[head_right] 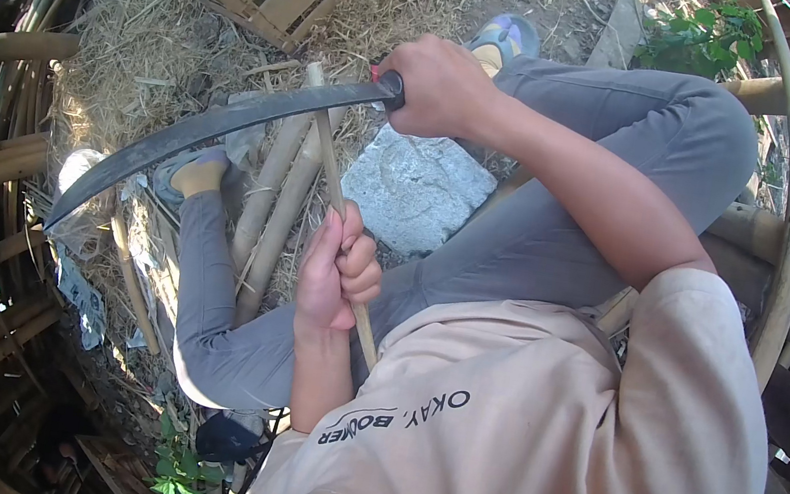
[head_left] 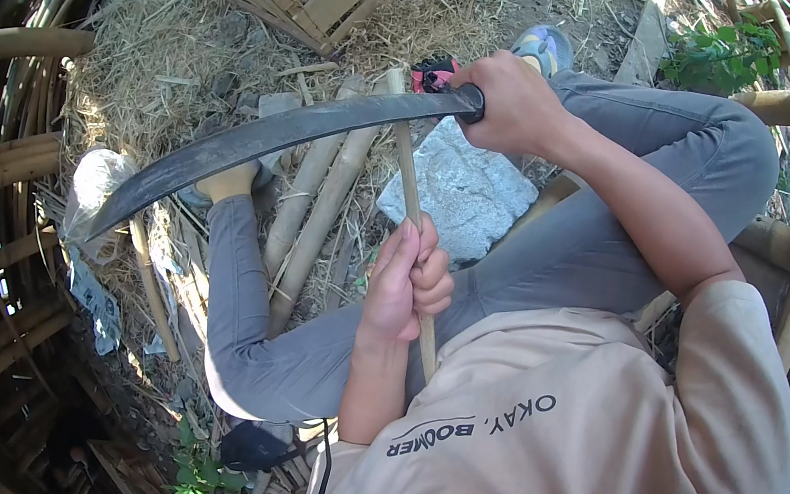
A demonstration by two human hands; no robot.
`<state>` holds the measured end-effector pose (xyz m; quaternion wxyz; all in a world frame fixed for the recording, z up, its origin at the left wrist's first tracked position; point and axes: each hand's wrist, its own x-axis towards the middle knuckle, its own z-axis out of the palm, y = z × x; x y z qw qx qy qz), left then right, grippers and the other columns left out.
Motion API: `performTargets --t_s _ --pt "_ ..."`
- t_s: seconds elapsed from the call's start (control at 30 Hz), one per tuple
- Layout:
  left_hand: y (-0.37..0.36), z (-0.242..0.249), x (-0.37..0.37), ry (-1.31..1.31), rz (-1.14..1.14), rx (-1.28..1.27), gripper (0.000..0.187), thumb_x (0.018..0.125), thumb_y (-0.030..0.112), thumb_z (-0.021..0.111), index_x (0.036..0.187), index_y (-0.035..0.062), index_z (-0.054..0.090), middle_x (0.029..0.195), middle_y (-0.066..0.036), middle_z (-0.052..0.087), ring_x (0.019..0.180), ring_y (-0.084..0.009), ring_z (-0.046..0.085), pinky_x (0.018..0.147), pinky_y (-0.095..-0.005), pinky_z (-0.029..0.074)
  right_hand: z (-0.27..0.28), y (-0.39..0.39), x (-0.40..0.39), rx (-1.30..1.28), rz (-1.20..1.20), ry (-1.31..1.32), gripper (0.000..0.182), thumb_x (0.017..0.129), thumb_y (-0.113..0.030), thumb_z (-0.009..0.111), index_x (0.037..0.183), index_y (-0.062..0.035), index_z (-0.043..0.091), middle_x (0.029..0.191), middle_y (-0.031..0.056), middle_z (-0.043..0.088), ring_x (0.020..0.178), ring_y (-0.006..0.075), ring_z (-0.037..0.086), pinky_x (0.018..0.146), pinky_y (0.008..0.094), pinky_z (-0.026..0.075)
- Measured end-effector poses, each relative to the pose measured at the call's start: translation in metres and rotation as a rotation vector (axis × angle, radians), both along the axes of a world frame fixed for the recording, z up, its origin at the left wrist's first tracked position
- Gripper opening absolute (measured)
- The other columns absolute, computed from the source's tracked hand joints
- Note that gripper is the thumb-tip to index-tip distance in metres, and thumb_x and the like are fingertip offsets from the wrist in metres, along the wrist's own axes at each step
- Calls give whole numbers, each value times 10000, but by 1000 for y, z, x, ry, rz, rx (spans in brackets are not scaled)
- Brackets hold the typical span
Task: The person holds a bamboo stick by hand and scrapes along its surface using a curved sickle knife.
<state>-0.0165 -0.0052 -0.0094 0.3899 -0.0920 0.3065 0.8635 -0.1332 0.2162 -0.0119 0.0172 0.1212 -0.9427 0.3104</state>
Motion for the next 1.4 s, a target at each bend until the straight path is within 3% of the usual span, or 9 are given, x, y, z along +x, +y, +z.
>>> performTargets --t_s 0.6,0.7,0.8,0.9,1.1,1.2,1.27,1.4 --pt "1 -1 0 -31 0 -12 362 1085 395 298 813 162 351 551 79 231 412 -12 137 352 -205 111 -11 6 -9 -5 20 91 277 604 -164 737 854 -45 732 707 164 656 738 368 649 680 449 512" --pt "1 -1 0 -33 2 -7 359 1086 391 303 813 163 353 554 80 238 412 -10 143 352 -205 115 -8 6 -12 43 20 -7 265 610 -166 726 846 -44 730 683 169 645 711 373 644 654 445 506" --pt "0 0 1 -24 6 -8 354 1085 387 313 812 165 355 556 80 237 414 -10 145 355 -204 116 -19 13 -17 27 34 122 258 612 -165 711 841 -49 729 667 173 635 693 377 639 636 444 499" --pt "3 2 1 -24 16 -106 351 1084 386 320 813 166 356 557 81 230 414 -11 146 359 -204 114 -19 15 -17 89 1 86 169 599 -200 719 724 -87 697 667 151 646 713 372 653 679 474 523" --pt "3 6 1 -26 32 -143 347 1082 387 327 820 162 356 551 80 225 409 -14 141 358 -206 110 -5 18 -19 156 16 94 221 601 -210 712 778 -78 708 716 181 665 724 388 658 690 476 532" --pt "-17 14 12 115 54 -14 344 1084 385 316 828 157 352 545 80 224 403 -14 127 348 -210 105 -21 51 -44 159 -213 111 242 618 -207 703 809 -60 716 735 189 675 731 392 664 702 468 538" --pt "-19 16 13 67 73 -52 352 1083 384 320 821 150 348 541 76 226 406 -18 139 355 -214 109 -29 99 -74 113 -431 186 249 697 -250 721 805 -26 710 712 173 670 666 338 662 669 414 534" --pt "-26 -2 3 55 66 148 347 1083 382 307 836 142 348 539 71 228 405 -19 141 354 -218 112 2 128 -57 -56 -462 325 303 821 -286 742 758 -3 654 591 93 581 578 190 587 584 328 464"
